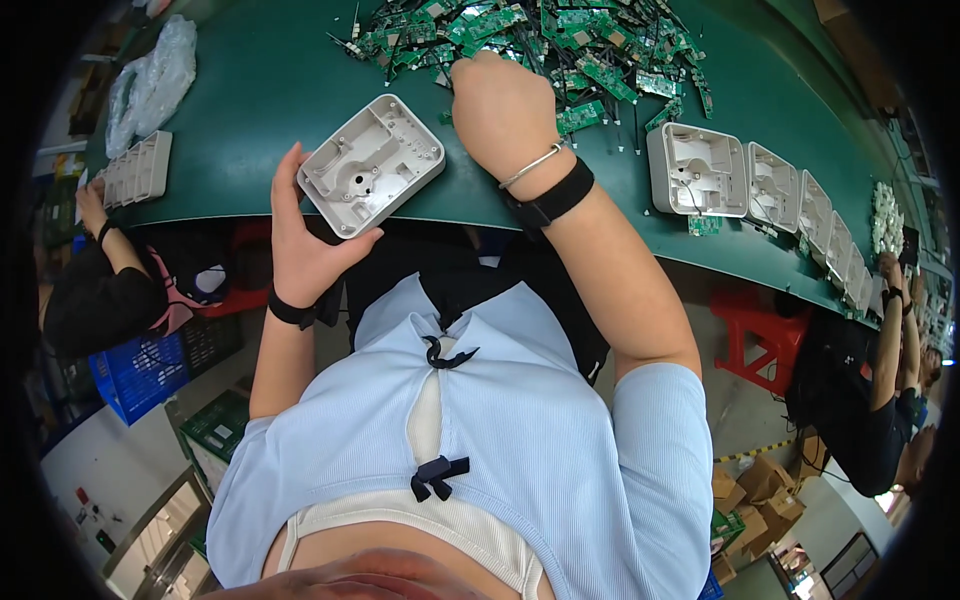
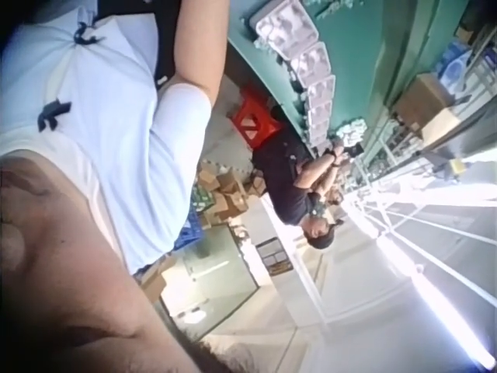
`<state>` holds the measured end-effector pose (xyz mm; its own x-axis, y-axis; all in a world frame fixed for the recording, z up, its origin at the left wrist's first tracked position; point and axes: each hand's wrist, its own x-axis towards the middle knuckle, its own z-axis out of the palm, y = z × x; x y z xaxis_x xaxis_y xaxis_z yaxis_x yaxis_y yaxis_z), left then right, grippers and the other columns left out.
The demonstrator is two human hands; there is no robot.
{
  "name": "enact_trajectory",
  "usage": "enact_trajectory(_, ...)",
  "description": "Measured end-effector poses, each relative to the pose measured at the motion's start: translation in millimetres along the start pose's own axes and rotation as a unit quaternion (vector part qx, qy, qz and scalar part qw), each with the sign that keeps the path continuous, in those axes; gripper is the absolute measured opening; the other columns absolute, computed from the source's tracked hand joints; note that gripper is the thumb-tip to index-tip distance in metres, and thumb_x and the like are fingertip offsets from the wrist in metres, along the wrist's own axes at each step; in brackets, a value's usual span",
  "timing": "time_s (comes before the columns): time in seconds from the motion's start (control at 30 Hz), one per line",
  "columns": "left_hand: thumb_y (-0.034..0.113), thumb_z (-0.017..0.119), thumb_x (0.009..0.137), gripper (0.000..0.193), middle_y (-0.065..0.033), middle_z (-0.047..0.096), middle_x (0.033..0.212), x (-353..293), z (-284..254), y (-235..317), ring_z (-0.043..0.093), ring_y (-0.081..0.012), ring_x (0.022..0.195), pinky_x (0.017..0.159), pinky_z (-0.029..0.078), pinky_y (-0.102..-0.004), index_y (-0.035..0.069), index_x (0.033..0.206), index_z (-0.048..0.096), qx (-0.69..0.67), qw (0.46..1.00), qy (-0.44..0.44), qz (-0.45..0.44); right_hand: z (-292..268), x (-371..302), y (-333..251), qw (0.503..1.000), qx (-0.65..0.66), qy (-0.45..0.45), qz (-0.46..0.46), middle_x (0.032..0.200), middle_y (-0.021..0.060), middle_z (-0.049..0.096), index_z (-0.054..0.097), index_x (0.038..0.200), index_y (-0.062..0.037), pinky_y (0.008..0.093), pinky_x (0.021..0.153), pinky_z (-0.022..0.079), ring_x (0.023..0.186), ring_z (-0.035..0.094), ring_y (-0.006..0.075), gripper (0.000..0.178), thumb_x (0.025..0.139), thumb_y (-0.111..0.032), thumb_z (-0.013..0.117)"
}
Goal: Assemble electronic devices by inserting circuit boards into plastic housings.
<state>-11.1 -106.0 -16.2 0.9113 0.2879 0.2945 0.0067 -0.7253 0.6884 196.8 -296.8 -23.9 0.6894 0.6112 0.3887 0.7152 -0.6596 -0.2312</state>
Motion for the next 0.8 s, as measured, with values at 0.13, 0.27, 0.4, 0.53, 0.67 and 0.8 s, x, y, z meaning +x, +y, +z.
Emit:
enact_trajectory(0.13, 0.016, 0.096, 0.061, 0.118, -0.0224, 0.048, 0.147, -3.7, -1.7, -1.1, 0.053, -0.0397, 0.135, 0.114, 0.045, -0.0466, 0.001, 0.16, 0.033, 0.003, 1.0, -0.001, -0.016, 2.2, 0.6, -2.8, 1.0, -0.021, -0.018, 0.004, 0.087, 0.0132, 0.071, 0.071, 0.087, -0.0052, 0.0445, 0.069, 0.059, 0.082, 0.073, 0.0351, 0.009, 0.085, -0.013, 0.069)
enact_trajectory(0.27, 0.018, 0.097, 0.061, 0.123, -0.0191, 0.047, 0.152, -5.1, -4.5, -2.6, 0.05, -0.0341, 0.142, 0.121, 0.039, -0.0455, 0.004, 0.163, 0.03, 0.003, 0.999, -0.023, -0.047, -1.9, 4.3, -11.8, 0.993, -0.104, -0.049, -0.015, 0.09, 0.0149, 0.073, 0.073, 0.093, -0.0069, 0.0434, 0.067, 0.06, 0.081, 0.074, 0.0344, 0.011, 0.086, -0.01, 0.066)
enact_trajectory(0.4, 0.018, 0.097, 0.062, 0.123, -0.0189, 0.047, 0.153, -1.8, -2.8, -2.0, 0.049, -0.0347, 0.142, 0.121, 0.039, -0.0456, 0.004, 0.164, 0.029, -0.02, 0.998, -0.021, -0.049, -22.1, 30.4, 2.9, 0.976, -0.019, -0.213, 0.043, 0.09, 0.0113, 0.076, 0.074, 0.101, -0.0063, 0.0384, 0.07, 0.061, 0.085, 0.076, 0.0267, 0.015, 0.089, -0.008, 0.065)
enact_trajectory(0.53, 0.012, 0.095, 0.063, 0.117, -0.0231, 0.046, 0.148, -1.5, -1.5, -1.8, 0.052, -0.0407, 0.135, 0.114, 0.045, -0.0469, 0.001, 0.16, 0.031, -0.002, 1.0, -0.01, -0.004, -46.2, 43.9, 28.1, 0.847, 0.469, -0.22, 0.118, 0.101, 0.0103, 0.077, 0.072, 0.109, -0.0037, 0.032, 0.077, 0.062, 0.092, 0.077, 0.0195, 0.015, 0.099, -0.009, 0.063)
enact_trajectory(0.67, 0.012, 0.095, 0.063, 0.118, -0.0233, 0.046, 0.148, -2.0, 0.0, -3.8, 0.052, -0.041, 0.136, 0.114, 0.045, -0.0471, 0.001, 0.161, 0.03, 0.01, 1.0, -0.015, 0.013, -47.8, 48.7, 35.6, 0.669, 0.683, -0.202, 0.213, 0.108, 0.0125, 0.076, 0.071, 0.108, -0.0012, 0.0278, 0.079, 0.062, 0.098, 0.075, 0.0187, 0.012, 0.102, -0.009, 0.064)
enact_trajectory(0.8, 0.012, 0.096, 0.063, 0.119, -0.0237, 0.045, 0.15, -1.3, 2.4, -2.9, 0.051, -0.0411, 0.136, 0.114, 0.045, -0.0471, 0.001, 0.161, 0.03, 0.002, 1.0, -0.018, 0.005, -48.8, 47.6, 43.1, 0.498, 0.806, -0.174, 0.269, 0.112, 0.0141, 0.075, 0.071, 0.107, 0.0007, 0.0246, 0.08, 0.062, 0.102, 0.073, 0.0181, 0.011, 0.105, -0.009, 0.065)
